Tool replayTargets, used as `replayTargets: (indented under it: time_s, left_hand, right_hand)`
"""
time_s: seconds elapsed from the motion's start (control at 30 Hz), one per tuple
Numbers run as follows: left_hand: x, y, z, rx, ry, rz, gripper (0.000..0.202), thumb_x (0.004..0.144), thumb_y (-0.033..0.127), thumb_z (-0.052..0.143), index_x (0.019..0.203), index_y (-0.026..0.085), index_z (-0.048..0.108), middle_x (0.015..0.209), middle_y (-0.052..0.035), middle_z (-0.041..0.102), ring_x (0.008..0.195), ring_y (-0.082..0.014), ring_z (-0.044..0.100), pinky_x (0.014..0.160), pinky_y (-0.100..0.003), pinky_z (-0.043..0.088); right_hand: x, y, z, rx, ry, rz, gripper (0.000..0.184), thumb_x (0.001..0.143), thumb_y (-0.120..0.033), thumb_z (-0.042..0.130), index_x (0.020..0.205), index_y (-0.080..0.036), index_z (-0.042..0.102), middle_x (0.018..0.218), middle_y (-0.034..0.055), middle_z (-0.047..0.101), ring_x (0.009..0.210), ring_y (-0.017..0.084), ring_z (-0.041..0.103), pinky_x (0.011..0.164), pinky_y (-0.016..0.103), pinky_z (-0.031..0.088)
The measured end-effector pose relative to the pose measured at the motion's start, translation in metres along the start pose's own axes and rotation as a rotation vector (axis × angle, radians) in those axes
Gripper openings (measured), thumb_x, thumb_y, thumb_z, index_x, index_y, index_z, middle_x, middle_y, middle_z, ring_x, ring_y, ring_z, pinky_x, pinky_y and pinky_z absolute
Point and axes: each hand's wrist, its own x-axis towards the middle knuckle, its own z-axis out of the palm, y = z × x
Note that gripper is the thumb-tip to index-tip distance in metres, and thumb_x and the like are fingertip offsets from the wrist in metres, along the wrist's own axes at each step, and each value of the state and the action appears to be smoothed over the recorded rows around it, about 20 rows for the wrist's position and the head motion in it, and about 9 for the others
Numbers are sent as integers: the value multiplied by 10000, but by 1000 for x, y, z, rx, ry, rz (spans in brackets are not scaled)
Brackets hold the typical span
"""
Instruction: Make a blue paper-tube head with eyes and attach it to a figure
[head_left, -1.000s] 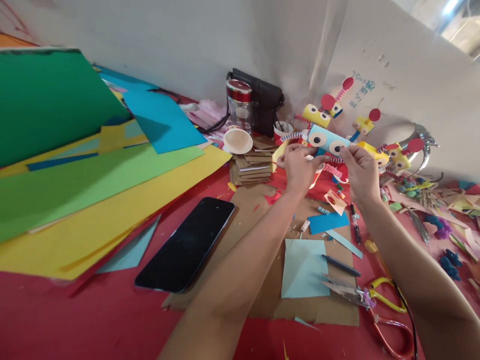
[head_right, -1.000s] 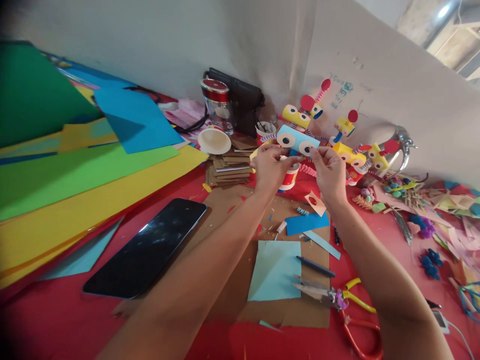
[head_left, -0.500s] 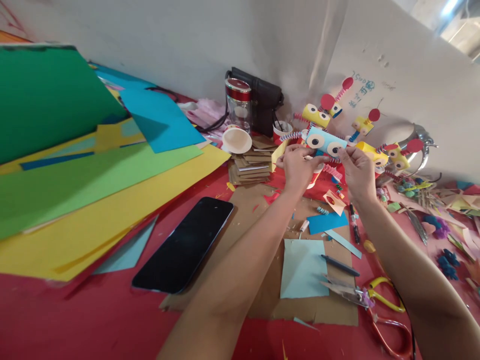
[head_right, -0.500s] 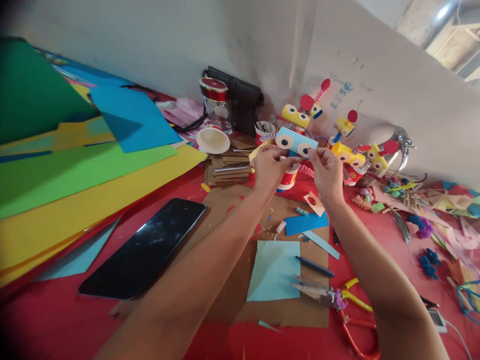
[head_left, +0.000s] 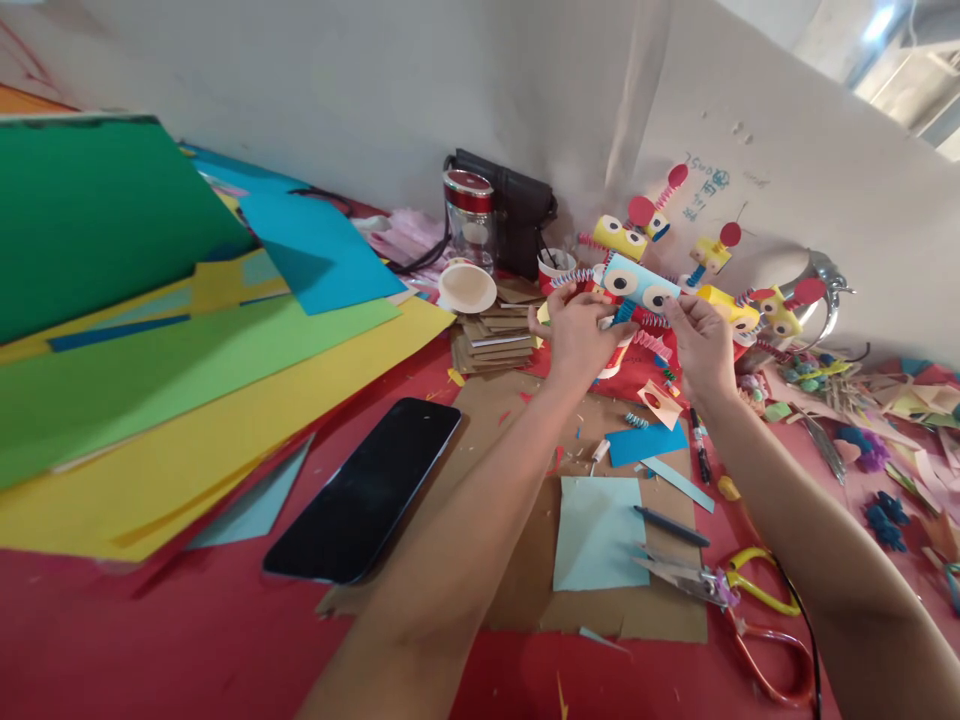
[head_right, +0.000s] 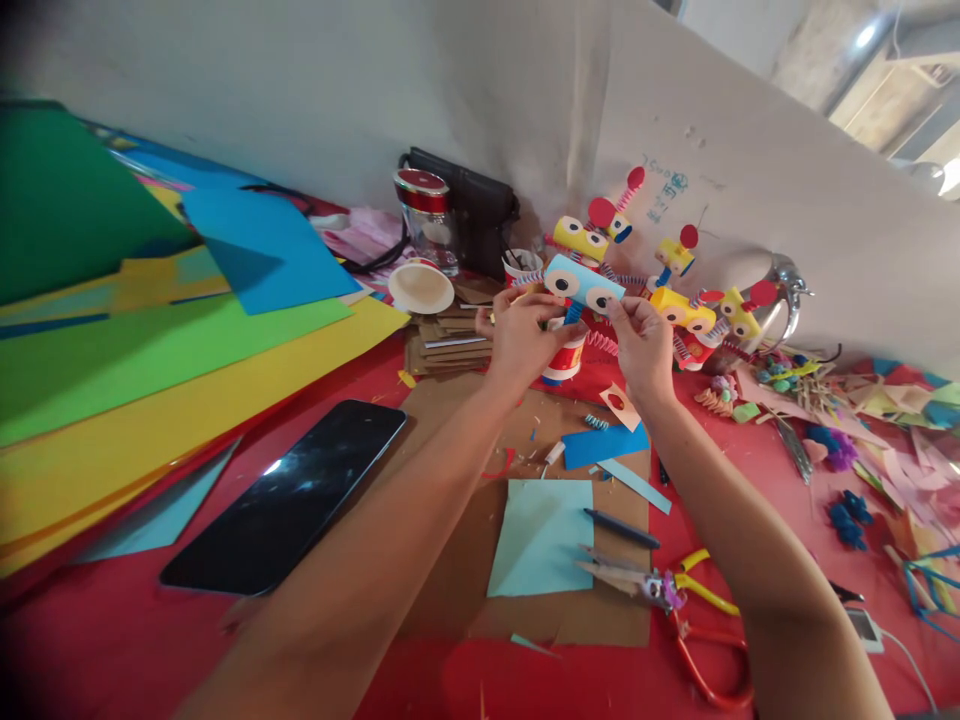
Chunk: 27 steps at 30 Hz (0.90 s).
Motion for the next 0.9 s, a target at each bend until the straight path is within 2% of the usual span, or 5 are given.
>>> replayTargets:
  time_s: [0.23, 0.43, 0.63, 0.8, 0.9]
  left_hand:
    - [-9, 15, -6, 144, -65, -42, 130, 807, 322, 662, 766, 292, 781, 1054, -20, 759, 1254, -322, 434, 1114, -588, 146]
    - [-9, 14, -4, 164, -59, -61, 138, 792, 347, 677, 699, 299, 767, 1057, -10, 756, 1244, -333, 430, 1099, -592, 187]
    - [-7, 10, -3, 154, -26, -50, 100, 738, 390, 747, 728, 292, 764, 1092, -35, 732, 1263, -353, 445, 1107, -607, 194]
    - [-11, 16, -14, 197, -63, -13, 222, 698, 433, 800, 793, 240, 742, 1155, -59, 713, 1311, -377, 411, 1144, -641, 32]
    - [-18, 17, -23, 181, -32, 14, 293, 669, 434, 825, 858, 232, 729, 1178, -73, 685, 1308, -384, 395, 1132, -628, 102]
  right_hand:
    - [-5, 9, 0, -106, -12, -62, 271, 840, -463, 610, 727, -219, 573, 652, -40, 512, 621, 109, 447, 625, 276, 388]
    - [-5, 8, 2, -118, 0, -79, 194, 853, -313, 617, 695, -209, 577, 637, -40, 549, 615, 105, 460, 626, 271, 395]
    - [-8, 6, 1, -75, -1, -80, 201, 879, -312, 598, 710, -213, 549, 647, -45, 507, 635, 106, 461, 630, 268, 402]
    - [-9, 1, -1, -51, -34, -99, 144, 872, -306, 593, 765, -213, 571, 686, -36, 546, 665, 111, 515, 653, 273, 433]
    - [-9, 1, 0, -58, -31, -103, 131, 866, -303, 599, 772, -214, 583, 698, -36, 557, 681, 113, 527, 661, 275, 436]
